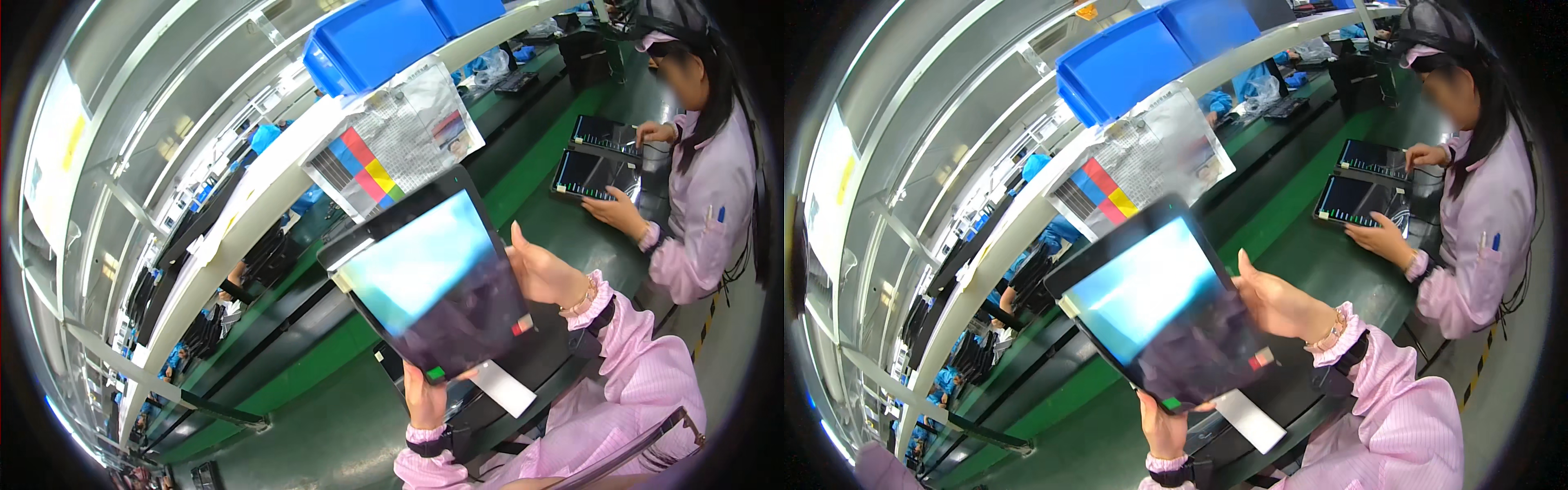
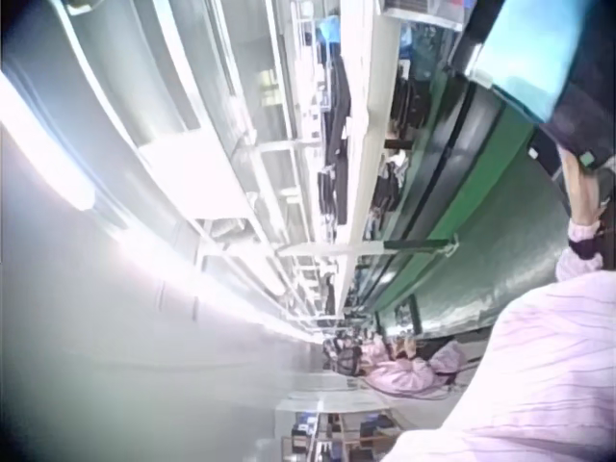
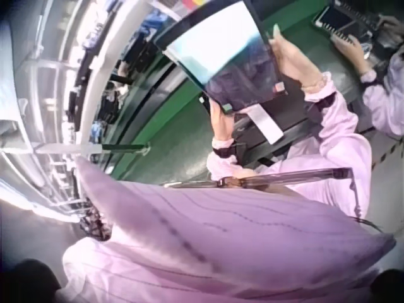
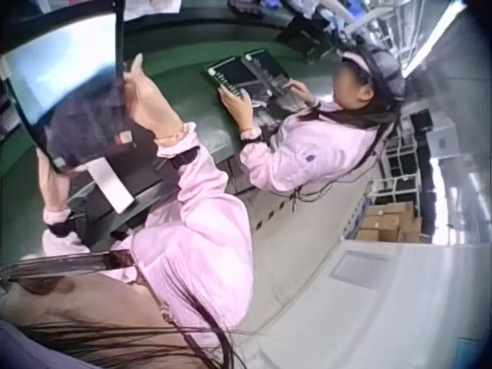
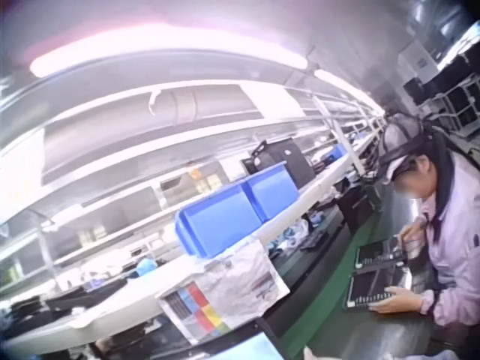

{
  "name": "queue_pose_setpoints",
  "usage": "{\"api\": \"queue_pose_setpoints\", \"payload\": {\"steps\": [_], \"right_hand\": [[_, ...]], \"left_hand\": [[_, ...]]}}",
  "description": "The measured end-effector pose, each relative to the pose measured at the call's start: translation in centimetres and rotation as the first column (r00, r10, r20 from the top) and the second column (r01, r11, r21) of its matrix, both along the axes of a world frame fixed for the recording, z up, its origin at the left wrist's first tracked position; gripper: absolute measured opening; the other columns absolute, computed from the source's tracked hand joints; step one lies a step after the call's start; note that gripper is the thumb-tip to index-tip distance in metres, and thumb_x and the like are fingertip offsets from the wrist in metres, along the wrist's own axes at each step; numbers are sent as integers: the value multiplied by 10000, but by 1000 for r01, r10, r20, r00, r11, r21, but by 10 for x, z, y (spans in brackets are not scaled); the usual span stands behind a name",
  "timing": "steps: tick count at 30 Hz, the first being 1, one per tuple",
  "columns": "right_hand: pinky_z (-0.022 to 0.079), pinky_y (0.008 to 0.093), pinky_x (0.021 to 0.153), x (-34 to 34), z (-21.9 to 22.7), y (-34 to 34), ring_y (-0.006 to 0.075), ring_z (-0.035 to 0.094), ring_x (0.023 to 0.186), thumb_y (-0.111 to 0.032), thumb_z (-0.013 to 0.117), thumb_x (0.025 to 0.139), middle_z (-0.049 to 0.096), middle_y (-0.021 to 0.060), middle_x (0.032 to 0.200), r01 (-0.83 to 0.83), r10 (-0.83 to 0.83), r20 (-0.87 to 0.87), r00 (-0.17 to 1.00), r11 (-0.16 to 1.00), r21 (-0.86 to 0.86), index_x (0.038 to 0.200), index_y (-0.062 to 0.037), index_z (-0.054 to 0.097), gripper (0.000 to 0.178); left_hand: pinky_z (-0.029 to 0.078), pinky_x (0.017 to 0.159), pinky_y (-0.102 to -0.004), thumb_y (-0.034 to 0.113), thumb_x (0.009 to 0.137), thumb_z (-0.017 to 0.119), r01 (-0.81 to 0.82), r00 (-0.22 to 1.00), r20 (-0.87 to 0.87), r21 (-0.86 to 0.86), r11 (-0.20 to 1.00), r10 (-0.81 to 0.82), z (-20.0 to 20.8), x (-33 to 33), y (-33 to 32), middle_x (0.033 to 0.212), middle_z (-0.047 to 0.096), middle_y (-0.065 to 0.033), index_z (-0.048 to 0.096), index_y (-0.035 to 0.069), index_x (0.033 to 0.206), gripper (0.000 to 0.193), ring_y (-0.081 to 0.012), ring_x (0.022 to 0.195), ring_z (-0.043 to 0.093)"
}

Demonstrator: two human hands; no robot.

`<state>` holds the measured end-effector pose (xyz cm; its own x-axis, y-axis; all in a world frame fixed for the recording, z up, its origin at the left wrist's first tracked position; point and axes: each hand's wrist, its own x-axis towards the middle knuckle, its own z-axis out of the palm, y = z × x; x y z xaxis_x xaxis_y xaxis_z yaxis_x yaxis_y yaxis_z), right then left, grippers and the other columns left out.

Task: Checking components and assembling parts for electronic tablet devices on a factory line.

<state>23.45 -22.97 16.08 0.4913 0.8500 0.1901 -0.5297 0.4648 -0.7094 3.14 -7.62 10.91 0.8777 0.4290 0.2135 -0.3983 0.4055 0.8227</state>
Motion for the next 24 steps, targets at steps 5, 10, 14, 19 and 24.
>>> {"api": "queue_pose_setpoints", "payload": {"steps": [5,10,14,19,24], "right_hand": [[454,277,868,24,28,13,110,586,948,-446,391,972,629,43,1065,107,-110,169,979,994,26,1095,-20,589,486],[460,267,861,37,42,25,113,599,939,-445,409,966,636,52,1065,195,-213,199,957,975,105,1124,6,583,508],[470,269,845,47,39,29,115,604,926,-436,413,968,637,62,1063,219,-235,172,957,970,109,1114,16,585,505],[471,264,838,50,36,33,109,603,921,-428,418,968,641,62,1049,192,-211,173,962,974,119,1090,27,596,503],[475,260,828,46,38,36,106,605,907,-425,420,968,645,65,1031,189,-205,193,959,977,96,1066,31,608,503]], "left_hand": [[499,759,-651,406,984,333,-9,998,58,112,994,3,18,37,13,1367,389,-74,218,183,1424,507,-314,1167,486],[491,785,-651,379,980,365,113,981,142,120,986,-130,26,60,26,1379,376,-56,195,192,1434,520,-302,1159,494],[495,843,-608,249,950,439,79,991,97,164,983,-95,43,67,19,1364,380,-95,157,115,1438,579,-313,1186,475],[497,856,-599,33,877,488,64,997,40,149,987,-71,43,66,17,1347,393,-136,155,88,1433,651,-334,1150,506],[491,860,-607,-28,865,475,56,997,40,112,992,-60,39,61,16,1328,412,-148,160,78,1430,655,-347,1093,551]]}}
